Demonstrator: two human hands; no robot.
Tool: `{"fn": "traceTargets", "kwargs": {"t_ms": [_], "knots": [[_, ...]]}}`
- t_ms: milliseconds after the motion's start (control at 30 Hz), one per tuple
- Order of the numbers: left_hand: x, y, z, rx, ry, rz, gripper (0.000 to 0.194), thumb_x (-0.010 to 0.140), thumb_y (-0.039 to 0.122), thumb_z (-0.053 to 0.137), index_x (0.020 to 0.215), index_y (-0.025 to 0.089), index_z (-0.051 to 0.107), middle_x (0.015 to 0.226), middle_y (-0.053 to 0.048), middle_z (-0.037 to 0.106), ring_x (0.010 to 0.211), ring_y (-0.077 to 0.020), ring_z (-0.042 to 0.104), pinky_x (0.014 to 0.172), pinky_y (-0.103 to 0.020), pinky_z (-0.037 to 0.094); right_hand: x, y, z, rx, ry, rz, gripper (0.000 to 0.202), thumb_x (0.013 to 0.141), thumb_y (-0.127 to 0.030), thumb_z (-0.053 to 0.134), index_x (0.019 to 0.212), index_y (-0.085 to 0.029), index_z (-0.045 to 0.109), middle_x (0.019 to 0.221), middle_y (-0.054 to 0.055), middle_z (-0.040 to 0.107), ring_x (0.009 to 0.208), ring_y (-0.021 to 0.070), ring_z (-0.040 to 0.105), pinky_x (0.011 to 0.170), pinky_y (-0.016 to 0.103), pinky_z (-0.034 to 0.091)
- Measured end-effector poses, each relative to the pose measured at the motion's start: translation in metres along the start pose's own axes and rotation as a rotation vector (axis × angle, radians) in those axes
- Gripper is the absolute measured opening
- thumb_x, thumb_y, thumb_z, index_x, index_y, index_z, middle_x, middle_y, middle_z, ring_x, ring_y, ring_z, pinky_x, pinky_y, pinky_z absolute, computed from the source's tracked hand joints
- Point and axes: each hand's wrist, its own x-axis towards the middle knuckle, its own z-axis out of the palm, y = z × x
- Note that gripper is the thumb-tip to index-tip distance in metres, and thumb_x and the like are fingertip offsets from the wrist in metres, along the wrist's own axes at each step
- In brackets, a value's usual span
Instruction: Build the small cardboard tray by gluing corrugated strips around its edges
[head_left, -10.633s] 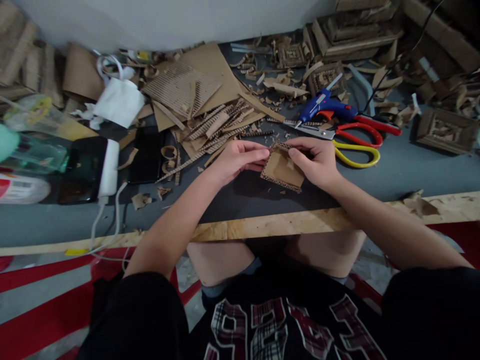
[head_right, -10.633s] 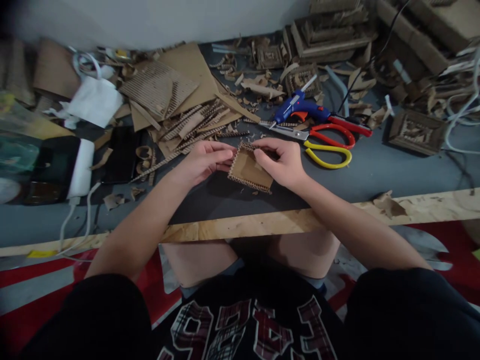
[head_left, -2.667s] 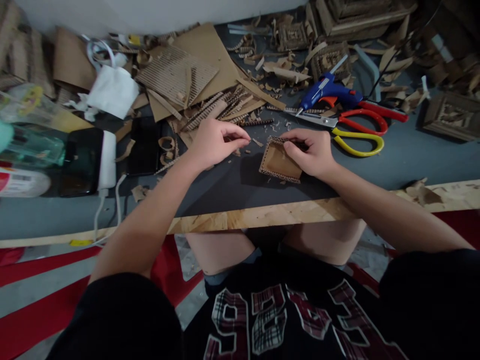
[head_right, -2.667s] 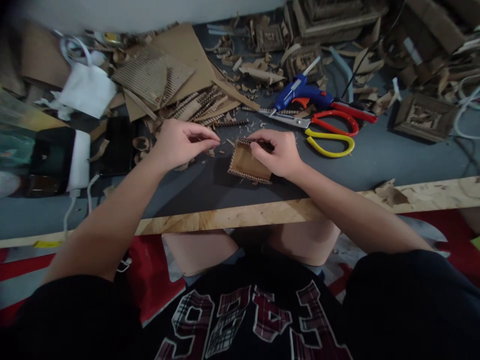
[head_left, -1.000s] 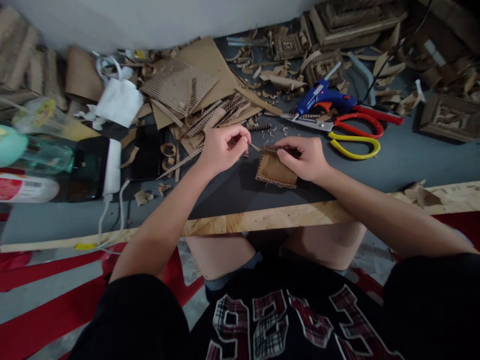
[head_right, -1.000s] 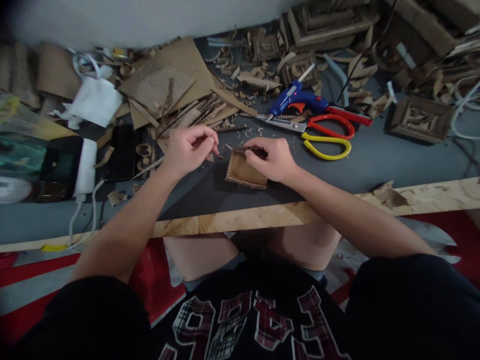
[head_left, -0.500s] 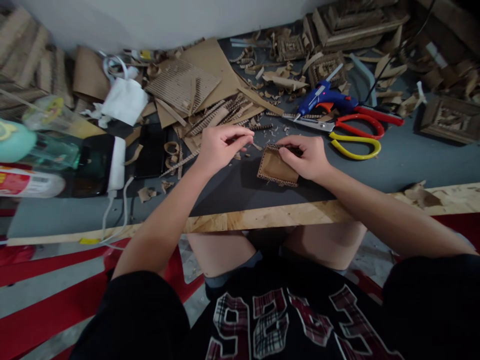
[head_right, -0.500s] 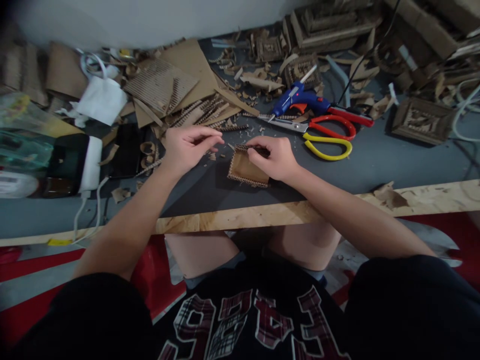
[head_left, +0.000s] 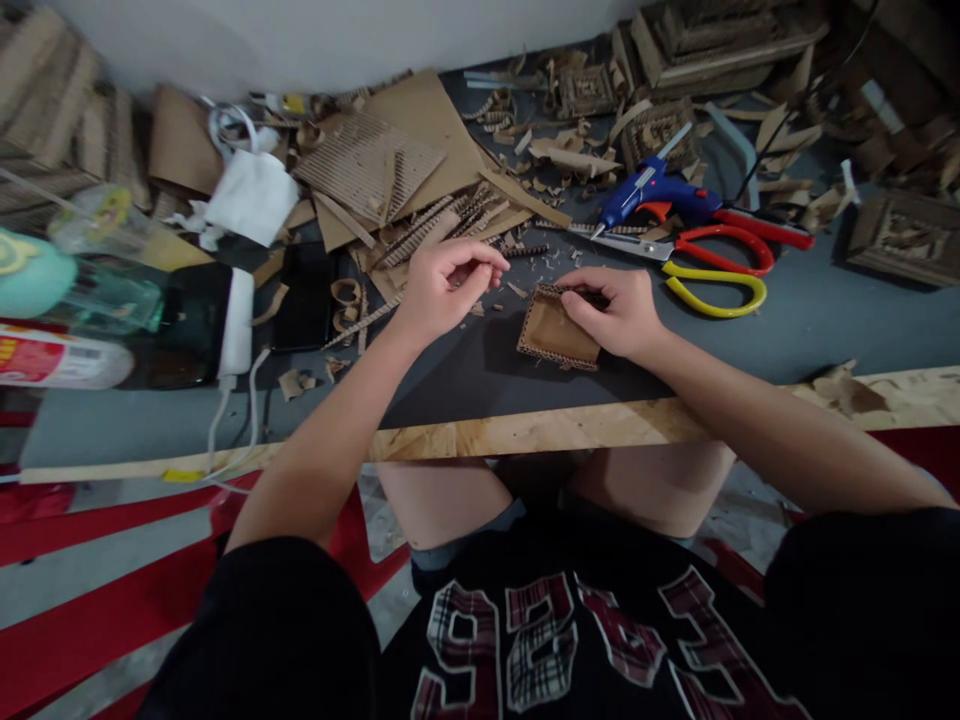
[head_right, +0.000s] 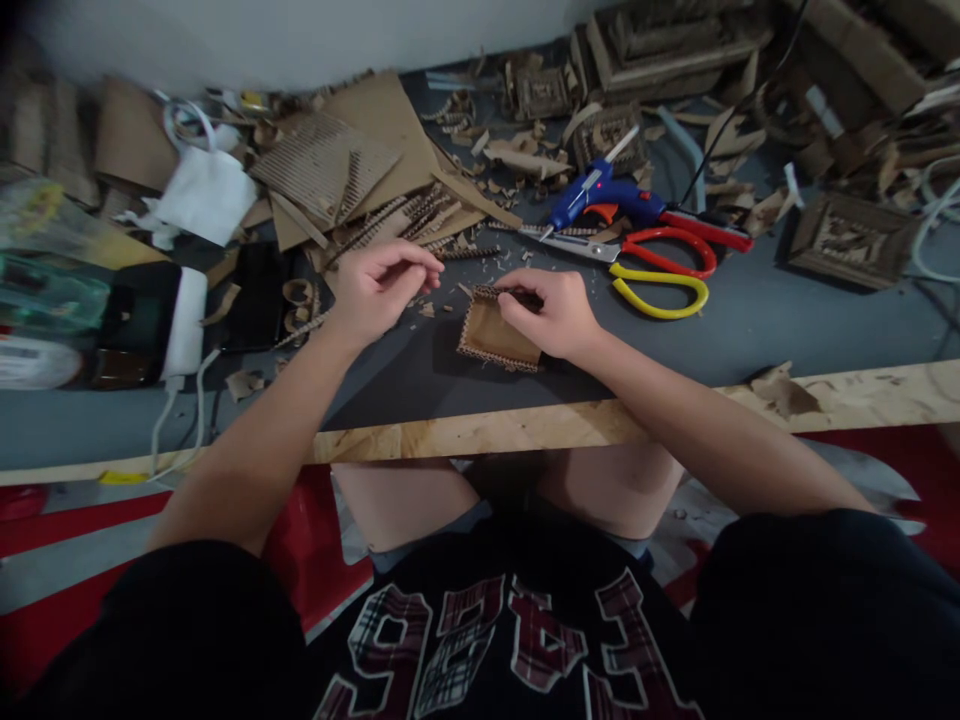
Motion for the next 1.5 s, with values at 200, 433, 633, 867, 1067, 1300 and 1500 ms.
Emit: {"fn": "traceTargets", "kwargs": {"t_ms": [200, 433, 633, 867, 1067, 1300, 1500], "knots": [[-0.002, 0.002, -0.002, 0.006, -0.010, -0.018, 0.025, 0.087, 0.043, 0.070, 0.088, 0.019, 0.074, 0.085, -0.006, 0.077, 0.071, -0.0130, 0.070, 0.066, -0.025, 0.059, 0.000, 0.000, -0.001, 0.010, 0.005, -0.012, 0.033, 0.085, -0.036, 0.057, 0.092, -0.016, 0.082, 0.079, 0.006, 0.078, 0.066, 0.0177, 0.066, 0.064, 0.030, 0.050], [0.000, 0.003, 0.000, -0.013, -0.024, -0.043, 0.043, 0.092, 0.061, 0.061, 0.078, 0.020, 0.062, 0.069, -0.002, 0.066, 0.060, -0.0106, 0.062, 0.059, -0.023, 0.054, 0.000, 0.000, -0.001, 0.003, -0.001, -0.002, 0.032, 0.086, -0.036, 0.057, 0.093, -0.016, 0.081, 0.078, 0.006, 0.077, 0.067, 0.0179, 0.066, 0.064, 0.030, 0.049], [0.001, -0.007, 0.000, -0.030, 0.040, -0.017, 0.052, 0.099, 0.065, 0.043, 0.069, 0.023, 0.044, 0.058, 0.003, 0.046, 0.051, -0.0086, 0.050, 0.051, -0.023, 0.045, 0.000, 0.001, 0.000, 0.012, 0.010, -0.018, 0.033, 0.085, -0.034, 0.057, 0.093, -0.014, 0.082, 0.080, 0.007, 0.077, 0.068, 0.0179, 0.067, 0.065, 0.030, 0.050], [0.000, -0.007, 0.000, -0.126, 0.012, -0.089, 0.061, 0.090, 0.074, 0.053, 0.066, 0.019, 0.053, 0.052, 0.004, 0.050, 0.043, -0.0055, 0.050, 0.042, -0.017, 0.040, 0.000, 0.000, 0.000, 0.013, 0.015, -0.020, 0.034, 0.085, -0.036, 0.056, 0.091, -0.015, 0.082, 0.074, 0.005, 0.076, 0.063, 0.0159, 0.064, 0.062, 0.028, 0.047], [-0.001, -0.010, 0.005, -0.190, 0.042, -0.110, 0.055, 0.081, 0.068, 0.072, 0.082, 0.013, 0.071, 0.072, -0.004, 0.071, 0.066, -0.0118, 0.071, 0.053, -0.018, 0.055, 0.000, -0.001, -0.001, 0.007, 0.005, -0.007, 0.032, 0.085, -0.035, 0.057, 0.092, -0.016, 0.081, 0.077, 0.005, 0.077, 0.064, 0.0163, 0.064, 0.063, 0.029, 0.048], [0.000, -0.013, 0.008, -0.225, 0.047, -0.079, 0.043, 0.093, 0.056, 0.065, 0.090, 0.013, 0.069, 0.081, -0.005, 0.074, 0.074, -0.0123, 0.074, 0.072, -0.025, 0.064, 0.000, -0.002, -0.002, 0.013, -0.004, -0.003, 0.032, 0.085, -0.034, 0.057, 0.092, -0.015, 0.081, 0.079, 0.006, 0.077, 0.067, 0.0169, 0.066, 0.066, 0.029, 0.050], [-0.003, -0.013, 0.008, -0.244, 0.045, -0.053, 0.036, 0.088, 0.050, 0.074, 0.093, 0.015, 0.074, 0.084, -0.004, 0.076, 0.075, -0.0124, 0.074, 0.071, -0.024, 0.063, 0.000, -0.002, -0.002, 0.010, -0.009, -0.005, 0.034, 0.085, -0.035, 0.056, 0.092, -0.015, 0.082, 0.079, 0.006, 0.077, 0.066, 0.0167, 0.065, 0.065, 0.029, 0.049]]}}
